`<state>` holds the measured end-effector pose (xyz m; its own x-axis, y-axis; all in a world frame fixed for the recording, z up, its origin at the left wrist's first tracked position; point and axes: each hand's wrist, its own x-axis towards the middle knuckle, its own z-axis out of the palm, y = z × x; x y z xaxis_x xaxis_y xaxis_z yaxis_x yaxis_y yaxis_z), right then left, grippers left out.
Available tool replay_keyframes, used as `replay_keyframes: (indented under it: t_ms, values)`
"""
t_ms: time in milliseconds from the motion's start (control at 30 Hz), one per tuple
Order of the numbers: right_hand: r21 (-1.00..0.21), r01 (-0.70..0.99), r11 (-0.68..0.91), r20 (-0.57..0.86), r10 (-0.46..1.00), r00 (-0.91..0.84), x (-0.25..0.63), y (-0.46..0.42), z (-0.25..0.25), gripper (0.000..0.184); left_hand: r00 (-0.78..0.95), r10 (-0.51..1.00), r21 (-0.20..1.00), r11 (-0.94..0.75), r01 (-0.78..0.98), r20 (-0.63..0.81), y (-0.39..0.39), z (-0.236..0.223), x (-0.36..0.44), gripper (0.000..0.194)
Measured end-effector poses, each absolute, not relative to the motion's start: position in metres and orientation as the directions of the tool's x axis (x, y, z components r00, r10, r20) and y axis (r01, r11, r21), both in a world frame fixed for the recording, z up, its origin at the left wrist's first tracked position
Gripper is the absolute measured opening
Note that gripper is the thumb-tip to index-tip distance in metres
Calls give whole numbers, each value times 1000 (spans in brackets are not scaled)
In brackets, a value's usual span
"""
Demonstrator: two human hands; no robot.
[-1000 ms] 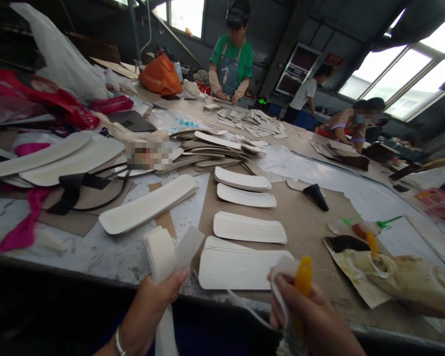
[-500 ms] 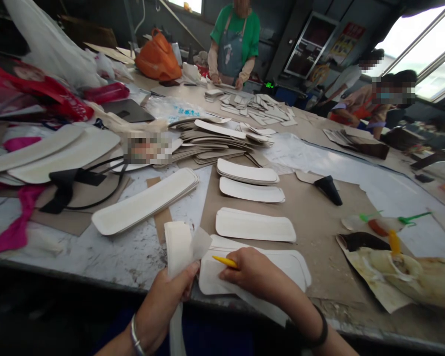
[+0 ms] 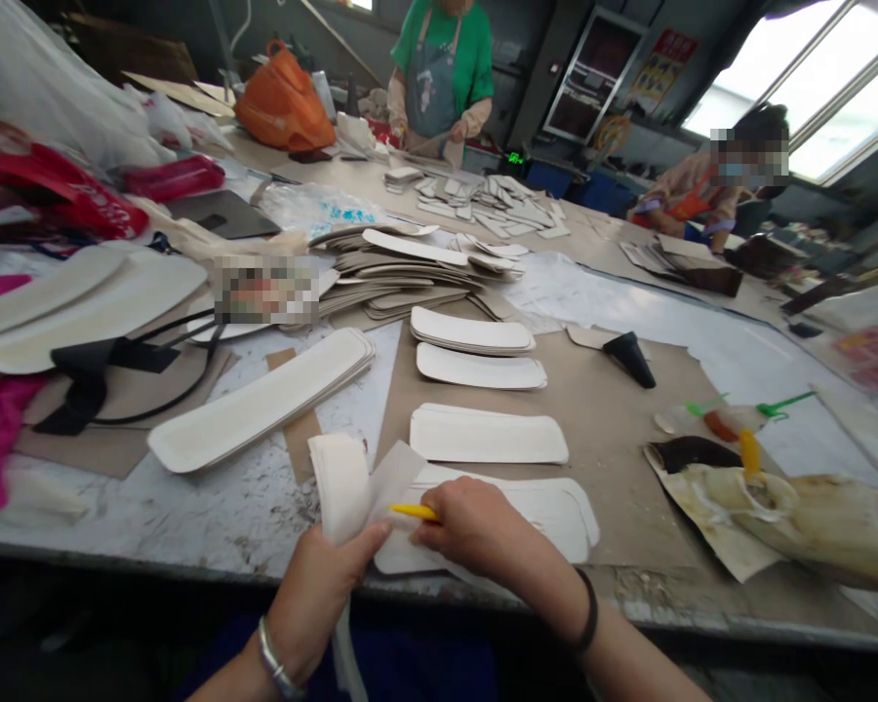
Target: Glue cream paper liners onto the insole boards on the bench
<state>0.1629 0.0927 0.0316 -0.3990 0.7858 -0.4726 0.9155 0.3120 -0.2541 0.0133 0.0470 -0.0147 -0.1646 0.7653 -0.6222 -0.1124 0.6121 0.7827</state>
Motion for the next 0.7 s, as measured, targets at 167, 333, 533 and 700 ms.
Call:
replay_keyframes:
  t_ms: [167,333,533,700]
  values:
    - [-170,979,117,-476,859,-185,218,70,42,17,-192,767,787,613,-63,-613,44,-18,12,38]
    - [-154,975,-158,-359,929,93,283,42,37,23,-162,756,768,641,-16,-634,44,-16,10,44]
    - [7,955,-297,-357,891,280,280,44,25,24,-208,751,762,646,38,-627,44,-24,12,46]
    - [16,953,-301,-351,891,287,276,50,22,21,-245,718,725,685,78,-652,47,-19,15,45]
